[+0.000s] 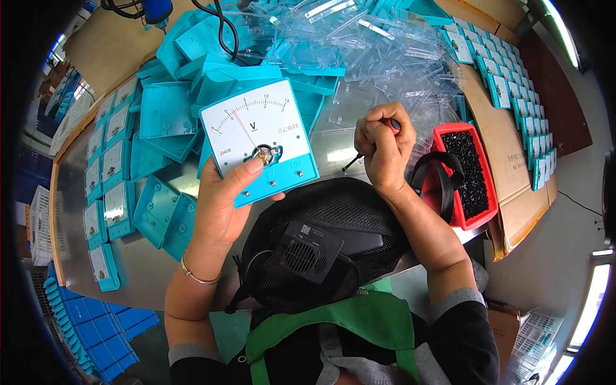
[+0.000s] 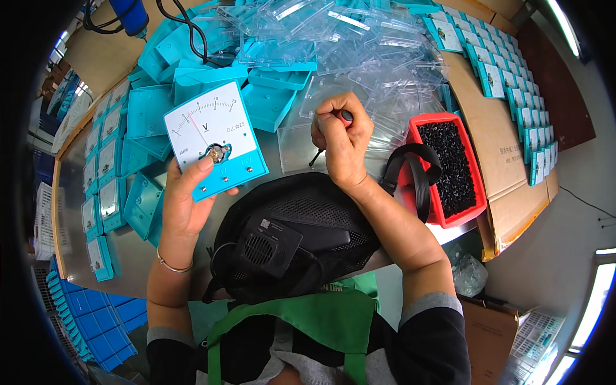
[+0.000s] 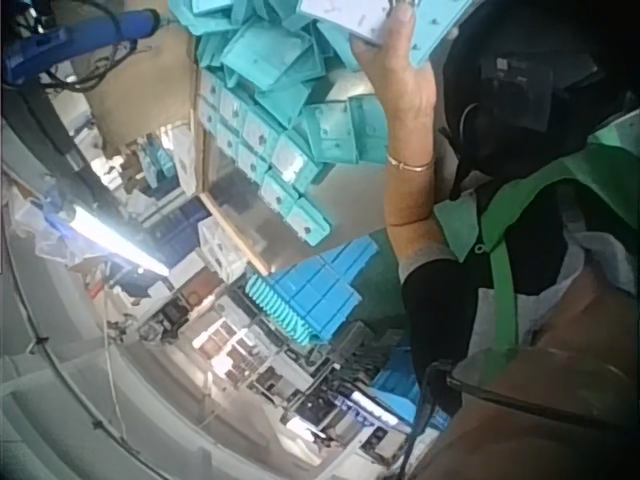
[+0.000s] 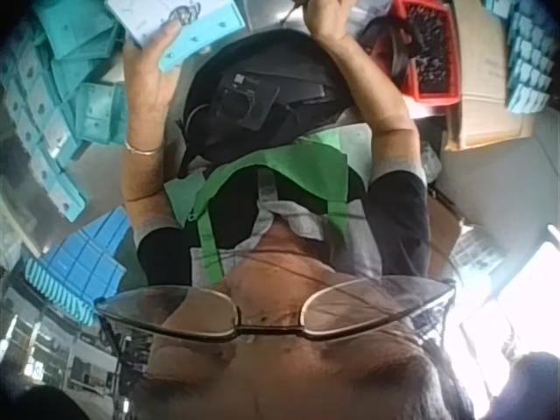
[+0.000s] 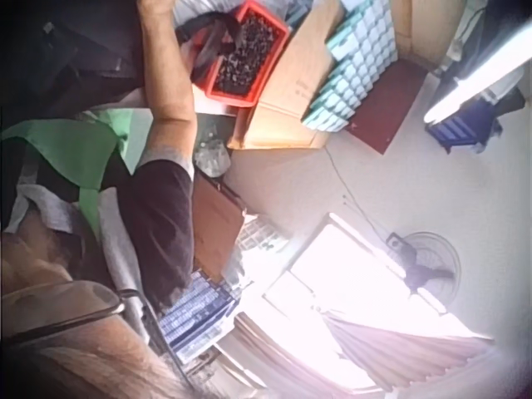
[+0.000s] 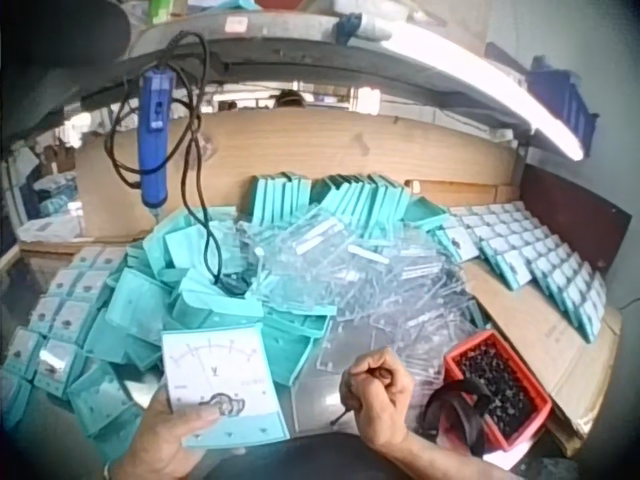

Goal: The person assembles teal-colored electrical meters by hand. They pick up a meter, insert a screw from a red bin, and tighten it using a screwdriver. After securing the screw, they place a clear plastic cover over the meter face and set the completed unit aside. The process is repeated for multiple units.

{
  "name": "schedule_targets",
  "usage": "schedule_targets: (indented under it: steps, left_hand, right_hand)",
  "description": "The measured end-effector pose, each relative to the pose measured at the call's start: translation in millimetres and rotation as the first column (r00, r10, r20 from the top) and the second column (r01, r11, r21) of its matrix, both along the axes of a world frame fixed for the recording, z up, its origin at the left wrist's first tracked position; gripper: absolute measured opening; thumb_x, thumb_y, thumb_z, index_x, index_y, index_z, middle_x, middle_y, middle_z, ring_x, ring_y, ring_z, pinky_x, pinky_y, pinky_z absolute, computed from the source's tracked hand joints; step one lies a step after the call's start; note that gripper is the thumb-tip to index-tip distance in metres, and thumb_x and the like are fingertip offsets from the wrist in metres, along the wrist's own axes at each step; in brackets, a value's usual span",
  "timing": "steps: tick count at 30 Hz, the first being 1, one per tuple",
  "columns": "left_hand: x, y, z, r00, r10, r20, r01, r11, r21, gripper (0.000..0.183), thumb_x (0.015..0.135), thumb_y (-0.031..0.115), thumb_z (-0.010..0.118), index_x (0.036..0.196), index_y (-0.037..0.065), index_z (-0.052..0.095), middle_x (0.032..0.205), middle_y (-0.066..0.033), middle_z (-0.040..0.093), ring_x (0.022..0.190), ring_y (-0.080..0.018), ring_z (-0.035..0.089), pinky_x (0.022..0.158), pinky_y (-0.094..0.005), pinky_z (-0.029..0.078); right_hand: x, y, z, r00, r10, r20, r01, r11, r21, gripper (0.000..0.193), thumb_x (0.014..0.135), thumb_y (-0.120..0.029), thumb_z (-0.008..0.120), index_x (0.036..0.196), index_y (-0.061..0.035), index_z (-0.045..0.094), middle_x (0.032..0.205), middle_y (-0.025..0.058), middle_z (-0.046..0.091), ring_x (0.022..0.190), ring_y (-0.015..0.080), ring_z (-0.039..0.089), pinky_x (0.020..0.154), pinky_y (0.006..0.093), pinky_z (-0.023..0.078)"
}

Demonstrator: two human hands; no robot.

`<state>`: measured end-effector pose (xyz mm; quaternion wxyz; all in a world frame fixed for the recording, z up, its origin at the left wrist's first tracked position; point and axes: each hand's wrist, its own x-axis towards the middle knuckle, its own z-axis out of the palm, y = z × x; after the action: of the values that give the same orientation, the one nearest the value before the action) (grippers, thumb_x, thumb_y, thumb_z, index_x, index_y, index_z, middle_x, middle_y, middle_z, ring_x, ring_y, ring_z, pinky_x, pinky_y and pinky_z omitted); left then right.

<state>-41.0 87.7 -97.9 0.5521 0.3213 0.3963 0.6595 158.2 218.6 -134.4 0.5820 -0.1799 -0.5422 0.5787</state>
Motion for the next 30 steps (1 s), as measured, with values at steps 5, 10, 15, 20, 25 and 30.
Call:
schedule_targets:
  steps: [5, 10, 15, 20, 25, 30]
  left_hand:
    - [3, -1, 2, 0.999, 0.025, -0.026, -0.025, 1.000, -0.017, 0.038, 0.084, 0.012, 0.064, 0.116, -0.003, 0.050, 0.103, -0.0145, 0.062, 0.085, -0.0236, 0.066, 0.059, -0.0374, 0.059]
    - [8, 2, 3, 1.000, 0.023, -0.002, -0.023, 1.000, -0.002, 0.039, 0.083, 0.012, 0.066, 0.116, -0.001, 0.051, 0.103, -0.0124, 0.062, 0.086, -0.0224, 0.066, 0.060, -0.0361, 0.059]
    - [7, -3, 4, 1.000, 0.006, 0.022, -0.006, 1.000, 0.005, 0.038, 0.084, 0.012, 0.064, 0.118, 0.001, 0.050, 0.106, -0.0117, 0.062, 0.087, -0.0221, 0.065, 0.063, -0.0368, 0.058]
    - [8, -3, 9, 0.994, -0.080, 0.070, 0.078, 0.997, 0.030, 0.041, 0.082, 0.010, 0.067, 0.118, 0.000, 0.050, 0.106, -0.0128, 0.061, 0.089, -0.0231, 0.065, 0.063, -0.0379, 0.059]
    - [8, -7, 9, 0.995, -0.099, 0.019, 0.098, 0.994, 0.055, 0.042, 0.081, 0.011, 0.070, 0.116, -0.003, 0.052, 0.105, -0.0124, 0.062, 0.089, -0.0224, 0.064, 0.063, -0.0369, 0.059]
    - [8, -5, 7, 0.996, -0.085, -0.029, 0.087, 0.995, 0.053, 0.042, 0.080, 0.010, 0.070, 0.116, -0.004, 0.052, 0.104, -0.0122, 0.062, 0.090, -0.0210, 0.064, 0.062, -0.0350, 0.060]
  right_hand:
    - [-2, -5, -2, 0.999, -0.036, 0.037, 0.033, 0.995, 0.094, 0.006, 0.086, 0.002, 0.044, 0.085, -0.0023, 0.047, 0.059, 0.0014, 0.044, 0.047, 0.0066, 0.038, 0.042, 0.0234, 0.031]
    - [-2, -5, -2, 0.997, -0.047, 0.067, 0.041, 0.995, 0.088, 0.006, 0.087, 0.002, 0.043, 0.084, -0.0020, 0.047, 0.060, 0.0007, 0.045, 0.050, 0.0061, 0.040, 0.044, 0.0229, 0.032]
    - [1, 7, 48, 0.974, 0.120, 0.190, -0.086, 0.980, -0.179, 0.014, 0.086, -0.003, 0.051, 0.100, -0.0016, 0.054, 0.080, 0.0018, 0.053, 0.055, 0.0072, 0.042, 0.047, 0.0215, 0.032]
    - [33, 18, 20, 0.102, -0.193, 0.976, -0.532, 0.818, 0.217, 0.055, 0.074, -0.023, 0.068, 0.127, -0.0184, 0.055, 0.135, 0.0257, 0.042, 0.096, 0.0394, 0.062, 0.084, 0.0448, 0.050]
    - [28, 7, 22, -0.008, -0.361, 0.932, -0.591, 0.754, 0.287, 0.058, 0.071, -0.023, 0.071, 0.127, -0.0195, 0.054, 0.135, 0.0233, 0.043, 0.095, 0.0390, 0.063, 0.082, 0.0447, 0.052]
    - [35, 11, 18, 0.086, -0.290, 0.953, -0.590, 0.756, 0.284, 0.057, 0.070, -0.021, 0.073, 0.124, -0.0192, 0.056, 0.133, 0.0200, 0.047, 0.091, 0.0370, 0.064, 0.080, 0.0428, 0.053]
